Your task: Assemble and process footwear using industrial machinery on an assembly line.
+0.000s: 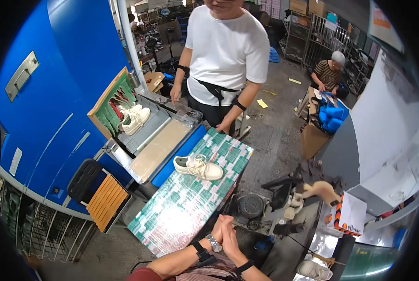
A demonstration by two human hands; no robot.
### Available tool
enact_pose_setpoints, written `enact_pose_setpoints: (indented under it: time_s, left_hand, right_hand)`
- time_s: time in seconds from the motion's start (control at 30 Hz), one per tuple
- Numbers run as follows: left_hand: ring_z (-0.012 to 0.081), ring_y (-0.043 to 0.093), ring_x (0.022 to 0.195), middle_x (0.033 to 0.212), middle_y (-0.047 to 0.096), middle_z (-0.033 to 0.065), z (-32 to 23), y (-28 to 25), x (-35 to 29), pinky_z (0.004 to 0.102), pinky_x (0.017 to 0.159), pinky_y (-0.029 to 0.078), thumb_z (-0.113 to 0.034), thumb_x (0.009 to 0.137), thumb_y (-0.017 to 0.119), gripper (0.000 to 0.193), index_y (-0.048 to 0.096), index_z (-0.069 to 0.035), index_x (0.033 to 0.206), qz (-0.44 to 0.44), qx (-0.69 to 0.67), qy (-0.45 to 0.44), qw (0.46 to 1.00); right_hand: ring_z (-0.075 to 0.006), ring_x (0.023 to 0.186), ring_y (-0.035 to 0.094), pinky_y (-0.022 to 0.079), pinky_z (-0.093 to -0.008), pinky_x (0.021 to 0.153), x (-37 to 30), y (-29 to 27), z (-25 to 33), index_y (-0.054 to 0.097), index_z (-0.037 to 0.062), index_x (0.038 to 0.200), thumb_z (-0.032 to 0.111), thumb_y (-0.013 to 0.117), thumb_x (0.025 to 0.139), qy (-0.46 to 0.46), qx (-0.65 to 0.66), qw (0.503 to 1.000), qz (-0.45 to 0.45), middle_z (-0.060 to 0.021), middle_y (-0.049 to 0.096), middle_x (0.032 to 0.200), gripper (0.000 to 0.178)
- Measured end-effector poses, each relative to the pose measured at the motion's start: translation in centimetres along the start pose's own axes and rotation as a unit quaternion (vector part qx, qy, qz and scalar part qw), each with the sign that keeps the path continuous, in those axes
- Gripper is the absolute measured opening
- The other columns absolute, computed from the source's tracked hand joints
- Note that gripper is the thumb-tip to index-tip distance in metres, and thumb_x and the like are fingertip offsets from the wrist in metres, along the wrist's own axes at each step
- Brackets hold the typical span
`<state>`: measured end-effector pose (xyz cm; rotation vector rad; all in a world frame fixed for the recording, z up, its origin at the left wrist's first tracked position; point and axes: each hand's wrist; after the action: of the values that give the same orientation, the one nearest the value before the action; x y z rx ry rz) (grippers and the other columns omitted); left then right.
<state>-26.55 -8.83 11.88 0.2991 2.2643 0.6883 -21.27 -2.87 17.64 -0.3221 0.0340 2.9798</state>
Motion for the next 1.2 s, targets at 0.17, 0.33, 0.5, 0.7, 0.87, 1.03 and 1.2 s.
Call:
enact_pose_setpoints:
  time_s: [0.17,0.33,0.5,0.7,0.87,1.03,1.2]
  left_hand:
    - [0.0127,0.052,0.057,0.064,0.055,0.0022,-5.3,-6.4,3.2,0.0297,0.052,0.042,-0.048,0.095,0.062,0.048,0.056,-0.008,0.069,0.126,0.216,-0.063,0.966]
    - [0.0181,0.064,0.065,0.068,0.065,0.0095,-9.7,-13.8,6.7,0.0366,0.060,0.048,-0.050,0.095,0.057,0.051,0.068,-0.002,0.082,-0.112,0.345,0.126,0.923]
    - [0.0336,0.067,0.099,0.111,0.069,0.0173,-17.9,-14.4,9.9,0.0431,0.088,0.052,-0.047,0.085,0.069,0.056,0.059,-0.006,0.122,-0.160,0.551,0.299,0.762]
    - [0.0428,0.063,0.107,0.117,0.063,0.0256,-24.5,-10.5,12.0,0.0502,0.089,0.051,-0.051,0.081,0.070,0.067,0.053,0.000,0.123,-0.213,0.624,0.252,0.708]
    - [0.0382,0.070,0.095,0.106,0.070,0.0238,-27.2,-8.7,14.9,0.0487,0.080,0.055,-0.065,0.077,0.067,0.078,0.058,-0.001,0.120,-0.260,0.702,0.169,0.642]
    - [0.0356,0.072,0.082,0.084,0.073,0.0214,-28.2,-9.6,16.7,0.0462,0.073,0.055,-0.052,0.085,0.062,0.049,0.075,-0.005,0.083,-0.223,0.748,0.207,0.590]
    - [0.0381,0.070,0.073,0.077,0.071,0.0208,-25.5,-10.3,14.3,0.0495,0.066,0.055,-0.040,0.087,0.061,0.036,0.072,-0.005,0.084,-0.167,0.745,0.287,0.579]
  right_hand:
    - [-0.0279,0.143,0.038,0.031,-0.0370,0.116,2.5,2.1,-0.1,0.035,-0.0027,0.151,0.031,0.046,0.107,0.137,0.134,0.980,0.045,-0.0158,0.036,0.157,0.057]
    - [-0.0158,0.124,0.051,0.047,-0.0296,0.092,7.4,5.3,6.2,0.033,0.0045,0.153,0.018,0.061,0.097,0.147,0.017,0.987,-0.056,-0.0104,0.049,0.148,0.064]
    - [-0.0358,0.136,0.047,0.042,-0.0438,0.108,7.3,11.2,21.0,0.018,-0.0025,0.155,0.012,0.075,0.088,-0.307,-0.135,0.926,0.172,-0.0262,0.039,0.151,0.090]
    - [-0.0351,0.126,0.056,0.048,-0.0432,0.100,5.8,9.0,27.7,0.026,-0.0029,0.153,0.017,0.069,0.089,-0.351,-0.131,0.918,0.129,-0.0265,0.049,0.144,0.080]
    - [-0.0264,0.109,0.066,0.053,-0.0357,0.092,4.8,3.4,20.7,0.022,-0.0014,0.155,0.002,0.061,0.094,-0.259,-0.118,0.958,-0.031,-0.0209,0.061,0.131,0.073]
    - [-0.0180,0.100,0.065,0.051,-0.0293,0.090,0.8,0.4,7.7,0.033,-0.0008,0.152,0.000,0.063,0.095,-0.063,-0.070,0.989,-0.113,-0.0150,0.068,0.116,0.064]
    - [-0.0196,0.093,0.068,0.055,-0.0292,0.082,-3.5,-2.9,-2.3,0.033,0.0006,0.151,0.007,0.063,0.096,0.083,0.008,0.989,-0.125,-0.0153,0.068,0.118,0.063]
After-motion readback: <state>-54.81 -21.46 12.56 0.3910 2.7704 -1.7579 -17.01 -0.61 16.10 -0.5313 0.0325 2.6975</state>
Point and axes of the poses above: each hand's wrist, its own x-axis towards the middle knuckle, its own y-axis out of the palm, z = x × y
